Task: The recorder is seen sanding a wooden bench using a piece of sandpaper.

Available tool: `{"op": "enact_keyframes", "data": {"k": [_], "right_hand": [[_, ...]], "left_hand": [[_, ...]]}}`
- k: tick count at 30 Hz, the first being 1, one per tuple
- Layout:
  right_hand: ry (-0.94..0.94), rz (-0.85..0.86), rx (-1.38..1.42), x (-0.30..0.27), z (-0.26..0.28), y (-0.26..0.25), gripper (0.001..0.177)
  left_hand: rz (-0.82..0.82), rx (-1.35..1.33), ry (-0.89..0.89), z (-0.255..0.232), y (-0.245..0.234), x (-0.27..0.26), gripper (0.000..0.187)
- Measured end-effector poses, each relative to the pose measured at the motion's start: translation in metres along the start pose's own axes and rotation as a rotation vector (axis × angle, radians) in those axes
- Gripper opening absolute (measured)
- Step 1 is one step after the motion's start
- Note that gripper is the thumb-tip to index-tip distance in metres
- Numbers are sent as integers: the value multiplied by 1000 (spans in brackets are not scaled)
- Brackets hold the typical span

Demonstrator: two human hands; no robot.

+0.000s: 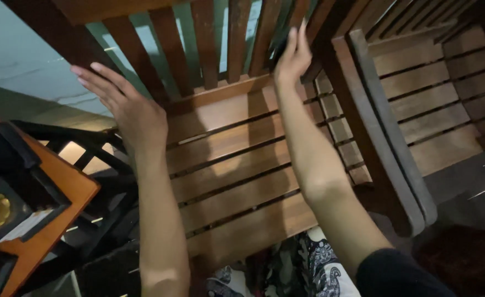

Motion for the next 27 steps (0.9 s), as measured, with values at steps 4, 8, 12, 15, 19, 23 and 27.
{"op": "enact_keyframes", "data": {"k": [4,8,12,15,19,23,27], "right_hand": [[329,29,48,-53,-48,1,55],[384,-76,90,-57,-62,-5,50],[355,-215,86,-39,-33,-10,45],[223,-141,94,-21,62,6,47],[-240,-80,-14,-18,125,52,47],[-283,26,-299,-60,130,62,59],[-165,102,-365,-107,61,59,60]], "left_hand": [[3,-31,21,-2,1,1,91],[-29,-39,36,1,0,-3,92],[-89,-51,95,-3,-6,-4,92],[-89,-43,106,-4,-7,-4,91],[-89,-58,104,-10,-11,-2,94],[-98,-37,95,-8,-11,-2,93],[-51,-76,25,-3,-12,-3,90]]}}
Point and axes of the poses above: each hand's wrist, its own x-axis towards the middle knuckle, its own y-axis out of the palm, z = x × y, the point moved 8 cm from there along x, towards the middle knuckle, and after that the axes turned 7 degrees about -x, right-handed, at the moved point
